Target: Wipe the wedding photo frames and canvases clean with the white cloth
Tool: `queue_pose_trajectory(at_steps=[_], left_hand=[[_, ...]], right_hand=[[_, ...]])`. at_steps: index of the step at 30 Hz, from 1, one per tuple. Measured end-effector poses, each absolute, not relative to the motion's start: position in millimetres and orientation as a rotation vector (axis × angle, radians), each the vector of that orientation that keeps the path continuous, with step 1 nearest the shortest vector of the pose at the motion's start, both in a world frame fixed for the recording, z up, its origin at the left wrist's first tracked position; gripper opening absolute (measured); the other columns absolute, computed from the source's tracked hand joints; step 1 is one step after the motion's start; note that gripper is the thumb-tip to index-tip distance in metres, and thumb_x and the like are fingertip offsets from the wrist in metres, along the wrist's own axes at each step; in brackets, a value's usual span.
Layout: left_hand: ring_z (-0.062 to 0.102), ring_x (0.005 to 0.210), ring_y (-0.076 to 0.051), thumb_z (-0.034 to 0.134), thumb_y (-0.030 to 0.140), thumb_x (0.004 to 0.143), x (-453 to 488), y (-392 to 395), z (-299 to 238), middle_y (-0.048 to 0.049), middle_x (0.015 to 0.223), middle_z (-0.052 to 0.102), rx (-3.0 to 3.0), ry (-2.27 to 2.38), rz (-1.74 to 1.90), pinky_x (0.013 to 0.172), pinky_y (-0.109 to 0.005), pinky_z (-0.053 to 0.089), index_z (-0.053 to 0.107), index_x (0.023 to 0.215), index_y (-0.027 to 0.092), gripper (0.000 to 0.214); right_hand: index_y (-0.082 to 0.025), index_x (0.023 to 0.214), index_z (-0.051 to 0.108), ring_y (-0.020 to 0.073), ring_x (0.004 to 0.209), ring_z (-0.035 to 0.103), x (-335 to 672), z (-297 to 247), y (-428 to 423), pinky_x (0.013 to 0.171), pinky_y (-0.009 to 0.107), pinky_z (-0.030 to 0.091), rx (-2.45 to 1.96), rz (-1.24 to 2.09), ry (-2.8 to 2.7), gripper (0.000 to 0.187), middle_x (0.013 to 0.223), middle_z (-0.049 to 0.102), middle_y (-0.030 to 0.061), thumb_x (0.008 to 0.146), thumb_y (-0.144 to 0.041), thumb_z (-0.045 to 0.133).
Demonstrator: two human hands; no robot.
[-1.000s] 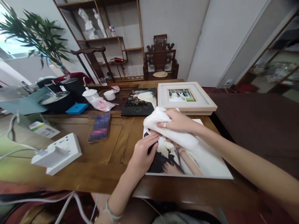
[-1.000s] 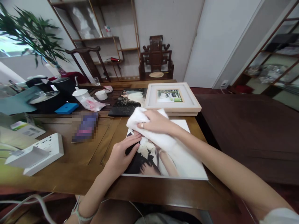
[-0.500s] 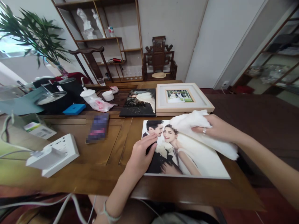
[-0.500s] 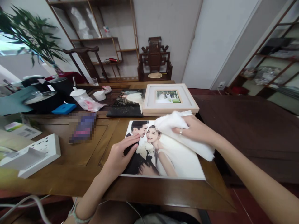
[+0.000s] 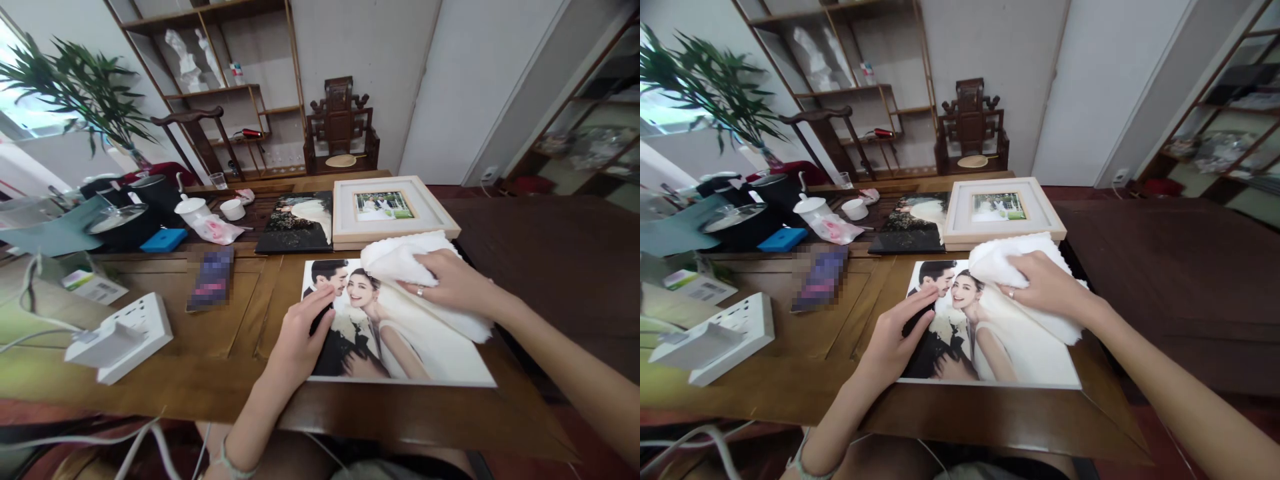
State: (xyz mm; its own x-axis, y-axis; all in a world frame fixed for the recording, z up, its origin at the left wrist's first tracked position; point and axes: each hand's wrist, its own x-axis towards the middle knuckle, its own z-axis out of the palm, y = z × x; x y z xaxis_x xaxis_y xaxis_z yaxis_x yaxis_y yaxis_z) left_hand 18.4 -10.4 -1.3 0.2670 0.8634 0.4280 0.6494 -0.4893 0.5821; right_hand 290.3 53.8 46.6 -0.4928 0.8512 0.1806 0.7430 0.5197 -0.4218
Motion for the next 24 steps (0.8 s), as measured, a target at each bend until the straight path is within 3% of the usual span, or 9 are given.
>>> queue_pose_trajectory(at_steps=[5,8,11,13,16,19,21,24], left_hand=[[0.049,0.128,-0.023,0.052,0.02,0.09,19.5,-9.2,-2.8,-0.0125,0.136,0.054,2.21,1.481,1.014,0.107,-0.043,0.041,0.059,0.124,0.015,0.035],[0.049,0.128,-0.023,0.053,0.021,0.09,19.6,-8.6,-3.9,-0.0144,0.135,0.055,2.188,1.49,1.013,0.108,-0.043,0.04,0.058,0.124,0.012,0.036],[0.048,0.129,-0.022,0.052,0.021,0.09,19.2,-8.6,-4.3,-0.0145,0.136,0.054,2.197,1.464,1.015,0.109,-0.043,0.039,0.058,0.124,0.011,0.036],[0.047,0.13,-0.022,0.051,0.02,0.091,18.7,-8.6,-4.5,-0.0143,0.137,0.053,2.211,1.442,1.019,0.109,-0.043,0.038,0.057,0.125,0.011,0.036],[0.045,0.131,-0.021,0.051,0.019,0.091,18.1,-8.4,-4.9,-0.014,0.138,0.052,2.231,1.42,1.017,0.11,-0.044,0.037,0.056,0.126,0.012,0.036],[0.044,0.132,-0.022,0.05,0.02,0.091,17.7,-8.3,-4.9,-0.0134,0.138,0.052,2.245,1.418,0.993,0.11,-0.044,0.037,0.056,0.127,0.013,0.036],[0.045,0.131,-0.022,0.05,0.02,0.091,17.6,-8.4,-4.5,-0.0134,0.138,0.052,2.244,1.427,0.979,0.11,-0.044,0.037,0.056,0.127,0.014,0.037],[0.046,0.131,-0.023,0.051,0.021,0.091,17.4,-8.4,-3.9,-0.0132,0.138,0.053,2.234,1.439,0.984,0.109,-0.044,0.038,0.057,0.126,0.014,0.036]], right_hand=[[-0.022,0.063,0.047,0.0224,0.065,0.054,285.7,37.2,38.6,0.06,0.034,0.04,-1.302,0.264,-2.481,0.018,0.064,0.058,0.0043,0.078,-0.031,0.053],[-0.02,0.074,0.06,0.0302,0.089,0.061,283.6,42.7,4.4,0.069,0.038,0.049,-1.259,0.375,-2.552,0.006,0.089,0.067,0.0128,0.074,-0.025,0.057],[-0.022,0.096,0.069,0.0332,0.119,0.052,279.6,52.5,-35.4,0.092,0.041,0.048,-1.057,0.668,-2.669,0.032,0.126,0.06,0.0109,0.067,-0.014,0.061],[-0.028,0.111,0.067,0.0302,0.124,0.049,279.3,56.5,-55.6,0.099,0.038,0.045,-0.935,0.824,-2.722,0.046,0.133,0.056,0.005,0.068,-0.013,0.062],[-0.035,0.125,0.059,0.0282,0.123,0.051,284.9,55.3,-67.2,0.1,0.037,0.046,-0.897,0.927,-2.76,0.055,0.134,0.056,0.0015,0.072,-0.018,0.063],[-0.029,0.113,0.067,0.031,0.113,0.058,293.6,48.8,-54.0,0.089,0.039,0.053,-1.021,0.92,-2.696,0.044,0.129,0.059,0.0073,0.069,-0.025,0.068],[-0.022,0.098,0.07,0.031,0.095,0.065,297.1,45.2,-33.3,0.075,0.039,0.056,-1.151,0.792,-2.567,0.032,0.109,0.067,0.0124,0.067,-0.031,0.069],[-0.018,0.079,0.068,0.0264,0.073,0.063,295.7,45.9,6.2,0.068,0.038,0.051,-1.183,0.636,-2.439,0.022,0.076,0.067,0.0089,0.077,-0.038,0.06]])
